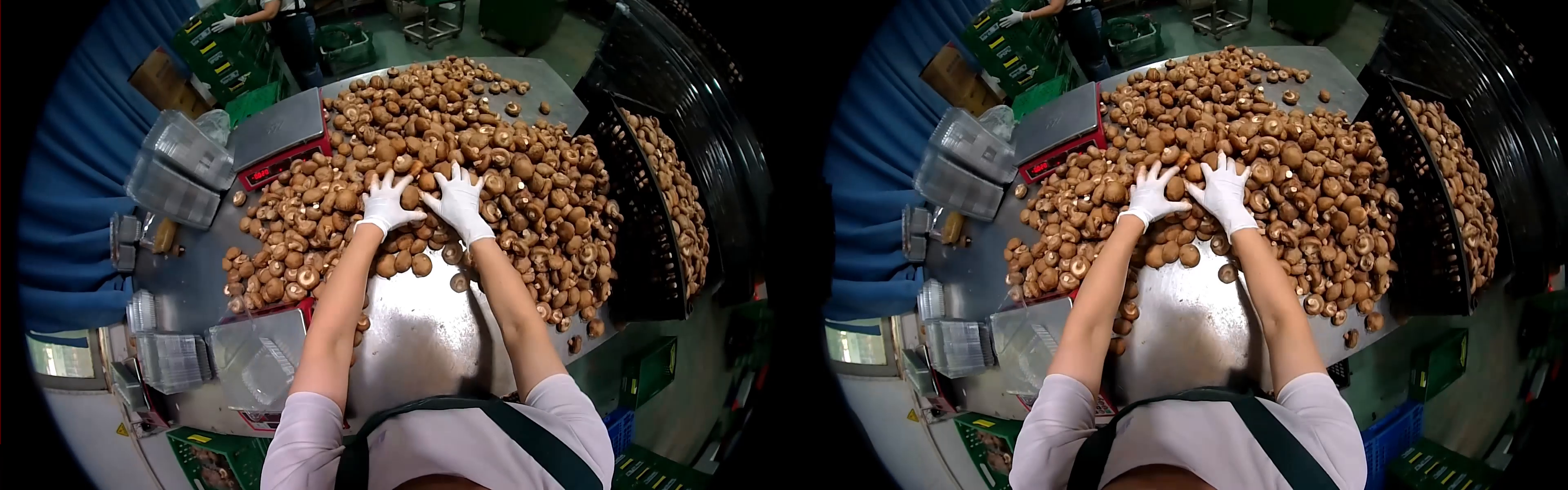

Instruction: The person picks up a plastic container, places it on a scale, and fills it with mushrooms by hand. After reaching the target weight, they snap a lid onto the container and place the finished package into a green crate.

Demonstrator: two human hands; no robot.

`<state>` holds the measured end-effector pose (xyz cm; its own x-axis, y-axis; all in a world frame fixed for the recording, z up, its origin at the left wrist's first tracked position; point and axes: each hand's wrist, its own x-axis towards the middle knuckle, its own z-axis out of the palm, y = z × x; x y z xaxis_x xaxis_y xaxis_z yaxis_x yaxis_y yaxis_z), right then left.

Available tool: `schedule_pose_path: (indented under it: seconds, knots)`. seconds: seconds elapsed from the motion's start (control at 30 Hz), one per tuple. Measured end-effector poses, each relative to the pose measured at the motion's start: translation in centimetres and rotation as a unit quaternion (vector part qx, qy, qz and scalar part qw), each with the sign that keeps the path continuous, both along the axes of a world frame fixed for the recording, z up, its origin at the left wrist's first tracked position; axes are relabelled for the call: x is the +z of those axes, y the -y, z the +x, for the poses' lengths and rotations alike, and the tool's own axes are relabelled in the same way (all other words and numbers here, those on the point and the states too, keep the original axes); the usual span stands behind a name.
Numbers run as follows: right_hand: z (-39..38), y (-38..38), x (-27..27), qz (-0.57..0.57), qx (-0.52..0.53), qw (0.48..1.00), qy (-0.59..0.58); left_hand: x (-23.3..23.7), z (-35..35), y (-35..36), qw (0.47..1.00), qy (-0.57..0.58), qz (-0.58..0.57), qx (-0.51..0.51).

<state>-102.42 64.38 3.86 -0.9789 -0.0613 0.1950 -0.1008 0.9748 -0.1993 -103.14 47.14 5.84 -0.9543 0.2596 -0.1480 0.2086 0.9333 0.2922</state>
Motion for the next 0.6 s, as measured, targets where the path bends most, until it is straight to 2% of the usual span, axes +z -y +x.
schedule_pose_path:
  seconds: [0.13, 0.2, 0.27, 0.33, 0.4, 0.43, 0.47, 0.53, 0.57, 0.6]
  knots:
    - [2.4, 0.3, -1.1, -0.001, 0.032, 0.998, -0.045, -0.7, 3.2, 0.6, 1.000, 0.002, 0.015, -0.025]
    - [4.4, 0.7, -1.5, 0.005, 0.047, 0.998, -0.034, -1.8, 5.4, 1.3, 0.997, -0.050, 0.041, -0.050]
    - [6.9, 1.1, -1.9, -0.046, 0.066, 0.996, -0.034, -2.7, 8.4, 2.0, 0.998, -0.023, 0.054, -0.027]
    - [9.7, 1.9, -2.0, -0.108, 0.075, 0.991, -0.017, -4.4, 11.8, 3.4, 0.994, -0.099, 0.025, -0.033]
    - [12.7, 2.5, -4.1, -0.151, 0.099, 0.984, -0.012, -5.4, 14.3, 4.4, 0.978, -0.124, 0.168, -0.007]
    - [14.0, 2.9, -5.1, -0.145, 0.110, 0.982, -0.058, -5.5, 15.8, 4.6, 0.976, -0.148, 0.161, 0.010]
    - [15.2, 3.2, -6.1, -0.202, 0.107, 0.972, -0.059, -5.2, 17.4, 4.7, 0.979, -0.173, 0.104, 0.001]
    - [18.1, 3.6, -5.5, -0.170, 0.135, 0.973, -0.075, -6.8, 20.7, 5.4, 0.980, -0.191, 0.054, 0.000]
    - [19.5, 3.9, -5.9, -0.155, 0.142, 0.972, -0.103, -7.4, 22.5, 5.4, 0.977, -0.204, 0.066, 0.014]
    - [20.7, 3.8, -5.7, -0.156, 0.145, 0.971, -0.108, -8.0, 24.0, 5.8, 0.983, -0.162, 0.079, 0.032]
